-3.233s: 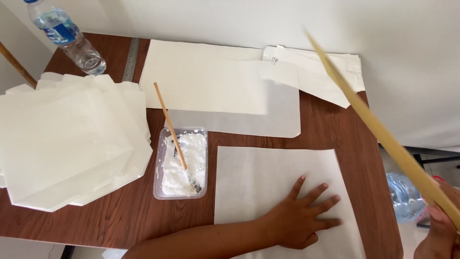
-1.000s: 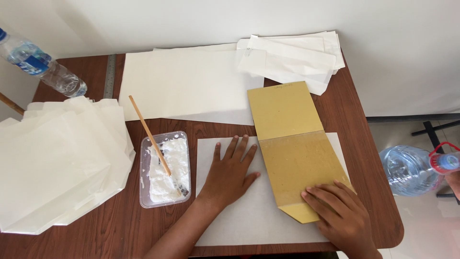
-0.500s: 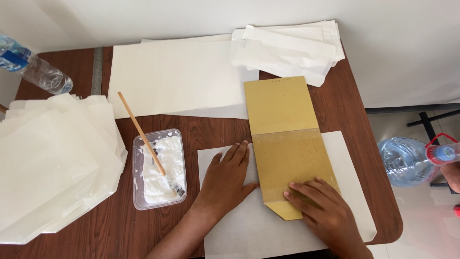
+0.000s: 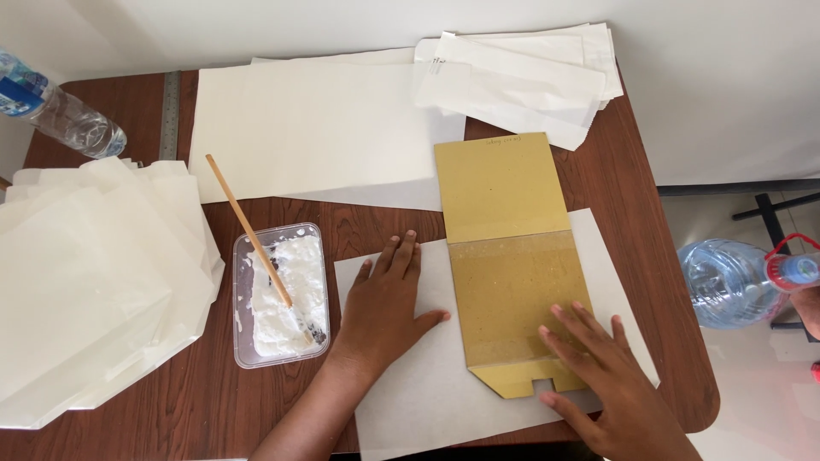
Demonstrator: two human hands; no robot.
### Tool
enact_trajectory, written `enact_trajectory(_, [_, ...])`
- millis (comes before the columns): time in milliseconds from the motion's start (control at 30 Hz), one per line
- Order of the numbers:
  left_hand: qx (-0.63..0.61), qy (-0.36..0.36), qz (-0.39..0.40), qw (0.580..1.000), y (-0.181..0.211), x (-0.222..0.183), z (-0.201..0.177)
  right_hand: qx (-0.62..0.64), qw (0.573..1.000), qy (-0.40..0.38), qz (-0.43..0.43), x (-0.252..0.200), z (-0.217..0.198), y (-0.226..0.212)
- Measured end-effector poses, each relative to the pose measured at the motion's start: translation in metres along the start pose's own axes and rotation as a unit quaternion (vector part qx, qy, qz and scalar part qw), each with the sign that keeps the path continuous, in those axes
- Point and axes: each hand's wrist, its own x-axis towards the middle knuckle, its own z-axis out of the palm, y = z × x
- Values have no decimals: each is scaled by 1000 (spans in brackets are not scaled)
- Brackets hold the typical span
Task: Manual assembly of paper bags using a template, glue, and a brush.
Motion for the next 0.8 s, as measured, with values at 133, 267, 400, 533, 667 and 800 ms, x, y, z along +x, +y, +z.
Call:
enact_trajectory(133, [-57, 0, 20, 998, -8, -1, -11, -31, 999, 17, -14, -2, 13, 2])
enact_trajectory(267, [-66, -6, 26, 997, -12, -3, -19, -70, 996, 40, -29, -8, 19, 1])
enact_trajectory(400, [-3, 18, 27, 999, -7, 0, -18, -76, 994, 66, -44, -21, 27, 12])
enact_trajectory(533, [129, 181, 51, 974, 0, 14, -10, -74, 991, 107, -41, -20, 28, 8])
enact_trajectory(667, [142, 228, 51, 962, -2, 36, -1, -163, 981, 88, -50, -27, 33, 16])
enact_trajectory(800, [183, 213, -19, 960, -19, 65, 13, -177, 982, 61, -30, -34, 42, 23])
